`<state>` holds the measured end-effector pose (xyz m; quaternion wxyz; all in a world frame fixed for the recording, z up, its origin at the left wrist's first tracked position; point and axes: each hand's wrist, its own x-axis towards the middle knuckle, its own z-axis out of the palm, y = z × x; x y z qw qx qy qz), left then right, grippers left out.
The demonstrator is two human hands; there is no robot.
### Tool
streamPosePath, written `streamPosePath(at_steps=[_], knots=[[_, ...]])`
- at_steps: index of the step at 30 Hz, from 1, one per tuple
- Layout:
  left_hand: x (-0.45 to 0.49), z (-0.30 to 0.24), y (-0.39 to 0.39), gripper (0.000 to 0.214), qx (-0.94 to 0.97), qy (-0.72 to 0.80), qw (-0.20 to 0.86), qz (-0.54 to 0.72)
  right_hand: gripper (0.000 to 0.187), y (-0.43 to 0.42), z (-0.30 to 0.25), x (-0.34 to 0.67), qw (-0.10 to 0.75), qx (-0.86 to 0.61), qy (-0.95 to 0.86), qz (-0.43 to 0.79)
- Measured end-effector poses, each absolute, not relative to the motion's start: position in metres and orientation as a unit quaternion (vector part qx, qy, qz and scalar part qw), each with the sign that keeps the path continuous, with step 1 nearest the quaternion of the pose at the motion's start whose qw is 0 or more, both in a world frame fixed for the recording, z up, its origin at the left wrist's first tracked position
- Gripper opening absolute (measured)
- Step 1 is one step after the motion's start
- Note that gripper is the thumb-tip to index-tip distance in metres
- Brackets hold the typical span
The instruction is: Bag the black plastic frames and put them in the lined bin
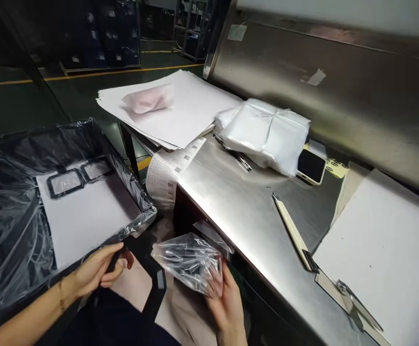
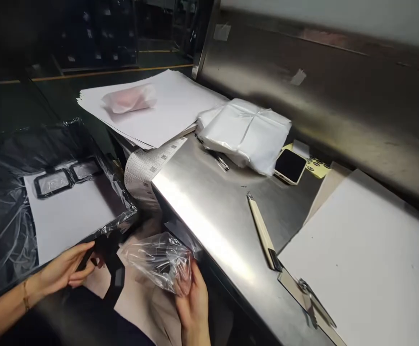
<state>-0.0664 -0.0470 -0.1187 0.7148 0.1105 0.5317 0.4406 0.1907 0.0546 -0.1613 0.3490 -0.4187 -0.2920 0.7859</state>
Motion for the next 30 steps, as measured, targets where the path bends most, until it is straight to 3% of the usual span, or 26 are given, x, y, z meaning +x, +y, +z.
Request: streamPosePath(at_steps=[2,5,7,9,12,14,16,18,22,27,30], knots=[[-0.069,-0.11,-0.042,0.036,0.15,0.524,0.736,0.4,0.027,0.058,-0.16,0.187,0.351,-0.409,-0.275,0.796],[-0.057,-0.108,-0.027,0.065,0.204,0.51,0.768,0.329,0.034,0.061,-0.154,0.177,0.313,-0.404,-0.298,0.806],[-0.045,-0.116,-0.015,0.069,0.229,0.501,0.784,0.285,0.037,0.063,-0.148,0.17,0.282,-0.406,-0.329,0.805],[-0.035,-0.126,-0.005,0.058,0.246,0.499,0.792,0.251,0.038,0.066,-0.142,0.167,0.25,-0.409,-0.376,0.793],[-0.029,-0.139,-0.001,0.026,0.255,0.522,0.783,0.222,0.033,0.07,-0.13,0.176,0.194,-0.413,-0.467,0.757],[-0.031,-0.143,-0.005,0.019,0.252,0.547,0.767,0.22,0.034,0.066,-0.124,0.189,0.169,-0.431,-0.532,0.709],[-0.035,-0.145,-0.012,0.019,0.244,0.57,0.752,0.225,0.032,0.055,-0.12,0.201,0.152,-0.455,-0.593,0.647],[-0.038,-0.147,-0.019,0.019,0.236,0.585,0.741,0.229,0.016,0.036,-0.12,0.205,0.123,-0.452,-0.649,0.599],[-0.034,-0.151,-0.026,0.029,0.233,0.599,0.732,0.226,0.025,-0.008,-0.125,0.184,0.073,-0.367,-0.721,0.583],[-0.031,-0.155,-0.027,0.027,0.247,0.614,0.714,0.23,0.02,-0.019,-0.137,0.16,0.105,-0.326,-0.77,0.538],[-0.033,-0.156,-0.033,0.031,0.239,0.636,0.691,0.247,0.018,-0.004,-0.15,0.177,0.148,-0.382,-0.789,0.457]])
